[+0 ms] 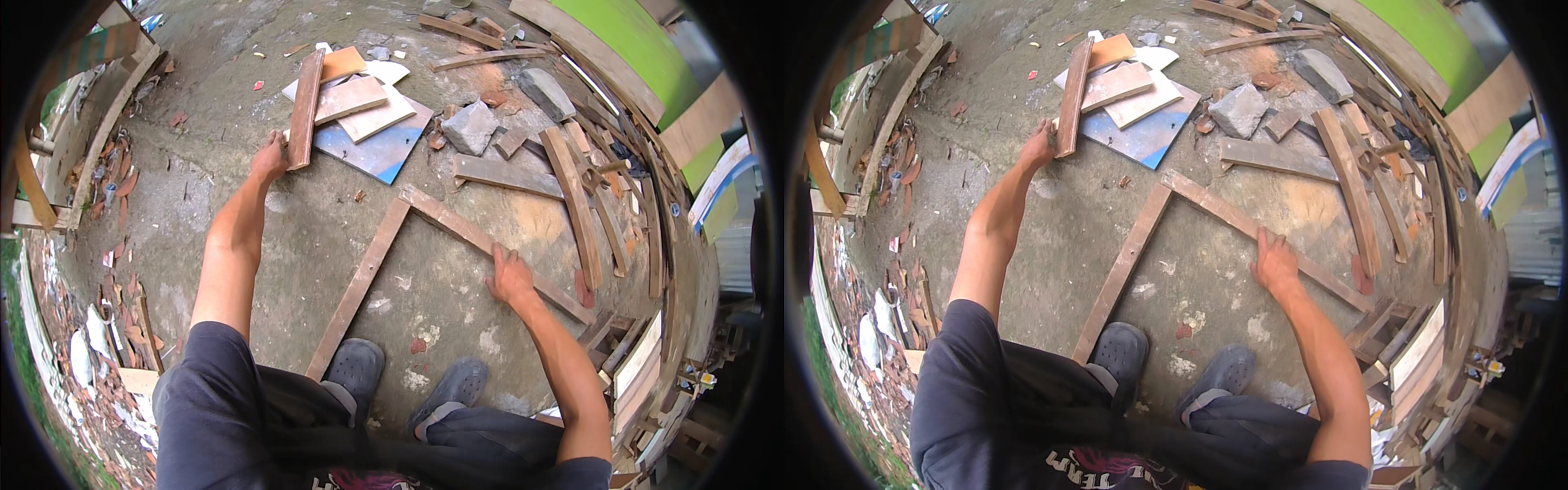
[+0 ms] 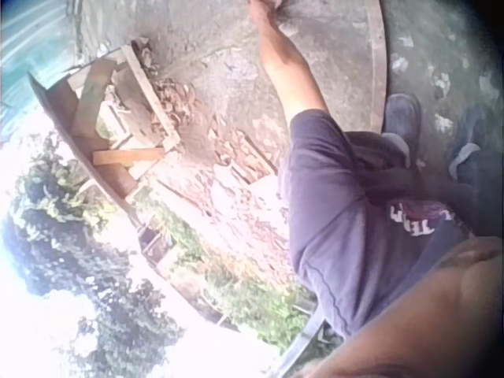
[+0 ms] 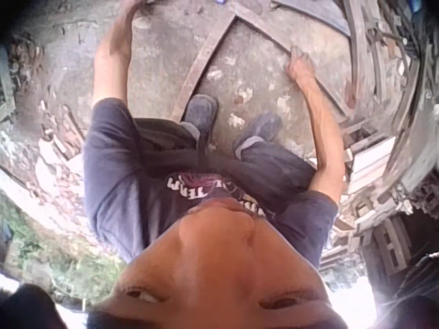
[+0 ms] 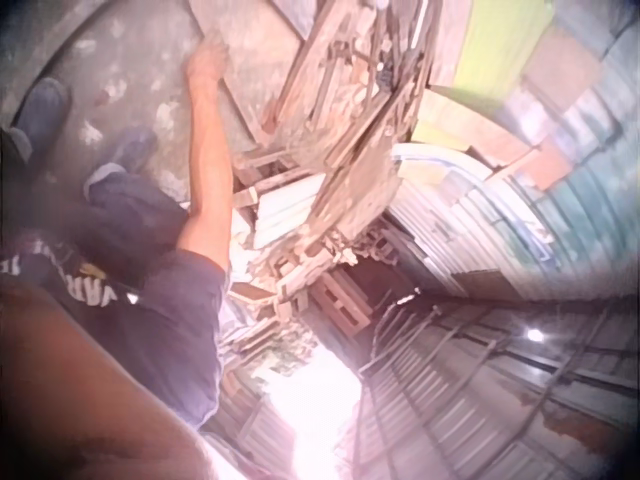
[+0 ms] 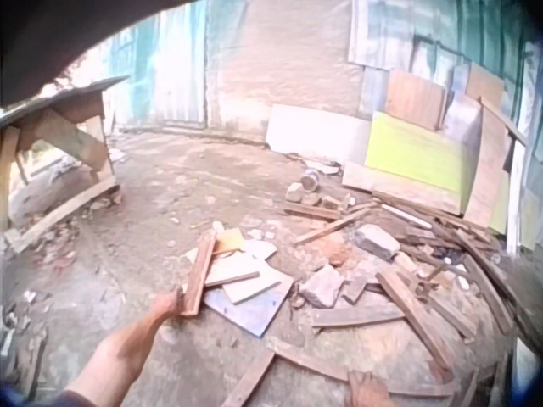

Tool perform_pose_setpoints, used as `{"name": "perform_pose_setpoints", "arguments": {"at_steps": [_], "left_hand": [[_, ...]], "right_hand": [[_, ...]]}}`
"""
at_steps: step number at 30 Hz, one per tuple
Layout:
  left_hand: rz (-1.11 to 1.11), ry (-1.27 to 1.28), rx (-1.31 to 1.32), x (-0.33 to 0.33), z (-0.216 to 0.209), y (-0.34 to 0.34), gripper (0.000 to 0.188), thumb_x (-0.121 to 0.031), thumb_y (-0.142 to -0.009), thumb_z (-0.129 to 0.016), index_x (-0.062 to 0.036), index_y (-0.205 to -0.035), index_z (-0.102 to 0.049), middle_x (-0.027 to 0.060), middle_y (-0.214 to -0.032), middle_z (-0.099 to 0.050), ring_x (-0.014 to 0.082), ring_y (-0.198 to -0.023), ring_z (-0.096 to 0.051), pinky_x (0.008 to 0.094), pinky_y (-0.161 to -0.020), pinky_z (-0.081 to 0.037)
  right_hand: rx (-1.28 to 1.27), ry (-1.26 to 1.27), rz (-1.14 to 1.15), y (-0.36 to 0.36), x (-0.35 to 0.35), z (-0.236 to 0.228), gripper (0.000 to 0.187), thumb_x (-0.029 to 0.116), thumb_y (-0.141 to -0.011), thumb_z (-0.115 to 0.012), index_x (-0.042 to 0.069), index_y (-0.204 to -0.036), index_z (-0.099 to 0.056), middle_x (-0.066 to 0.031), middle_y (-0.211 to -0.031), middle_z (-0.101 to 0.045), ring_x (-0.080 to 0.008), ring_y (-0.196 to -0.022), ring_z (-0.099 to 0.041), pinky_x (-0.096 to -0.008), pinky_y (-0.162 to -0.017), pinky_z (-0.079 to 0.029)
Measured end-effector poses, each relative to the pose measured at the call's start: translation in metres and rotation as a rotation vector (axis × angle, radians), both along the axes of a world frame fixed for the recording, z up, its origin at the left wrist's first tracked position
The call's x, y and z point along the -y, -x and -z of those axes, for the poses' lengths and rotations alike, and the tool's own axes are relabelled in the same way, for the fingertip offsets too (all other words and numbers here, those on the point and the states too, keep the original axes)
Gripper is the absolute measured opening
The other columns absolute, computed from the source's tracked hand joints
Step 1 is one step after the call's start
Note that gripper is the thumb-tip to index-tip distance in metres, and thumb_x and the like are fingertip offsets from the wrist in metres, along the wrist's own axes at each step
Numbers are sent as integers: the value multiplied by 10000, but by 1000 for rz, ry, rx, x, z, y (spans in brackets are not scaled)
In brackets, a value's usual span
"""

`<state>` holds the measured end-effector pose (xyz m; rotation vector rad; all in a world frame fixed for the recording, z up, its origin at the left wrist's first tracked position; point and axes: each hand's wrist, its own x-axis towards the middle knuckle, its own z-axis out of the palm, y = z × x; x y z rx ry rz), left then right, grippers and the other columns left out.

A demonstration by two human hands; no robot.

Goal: The person sits on the ground and picks up various wooden planks and scraps, inspecting them by turning them over and aligning them with other pieces. They place some pieces together to test fit and then set them aside among the scattered debris.

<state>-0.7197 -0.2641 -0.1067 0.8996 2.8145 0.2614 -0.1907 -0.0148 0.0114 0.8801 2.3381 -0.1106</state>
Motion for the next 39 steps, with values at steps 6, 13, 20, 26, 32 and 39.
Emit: {"name": "perform_pose_setpoints", "arguments": {"at_steps": [6,13,20,26,32,39], "left_hand": [[1,110,109,-27,-20,-6,625,-82,-848,-565,-171,-1447,-412,107,-1432,-497,343,-1233,-546,442,-1018,-461],[-192,-50,37,-17,-9,0,466,-165,-921,-482,-137,-1385,-509,139,-1364,-554,352,-1216,-555,434,-1017,-456],[-32,-173,134,-33,-1,0,584,-139,-871,-554,-69,-1441,-444,193,-1321,-591,358,-1217,-562,430,-1038,-437],[-134,-368,224,0,37,56,582,-183,-820,-610,-36,-1374,-510,232,-1172,-659,349,-1078,-649,408,-910,-500],[-243,-406,355,-13,38,39,471,-196,-803,-665,-2,-1226,-594,220,-1029,-696,319,-949,-682,379,-845,-516],[-256,-759,100,-7,-15,10,317,-220,-893,-707,-16,-1117,-614,124,-1007,-693,203,-881,-665,356,-806,-523]], "right_hand": [[56,-41,-85,1,-8,-2,902,476,-822,-723,97,-1498,-260,-271,-1229,-518,-369,-1103,-560,-422,-888,-516],[36,-94,-127,1,-9,4,908,517,-805,-728,99,-1473,-278,-241,-1167,-549,-335,-1063,-580,-400,-841,-531],[82,-143,-142,4,-8,1,922,543,-799,-726,92,-1468,-279,-219,-1143,-571,-330,-1059,-586,-393,-842,-533],[77,-121,-189,27,-5,5,935,580,-791,-715,88,-1456,-279,-202,-1111,-590,-324,-1047,-594,-394,-848,-530],[90,-102,-163,15,-16,6,919,587,-786,-714,77,-1434,-308,-188,-1092,-618,-320,-1030,-606,-388,-841,-531],[10,-50,-171,9,-21,3,862,531,-812,-713,77,-1431,-322,-201,-1083,-645,-346,-1020,-630,-411,-841,-533]]}}
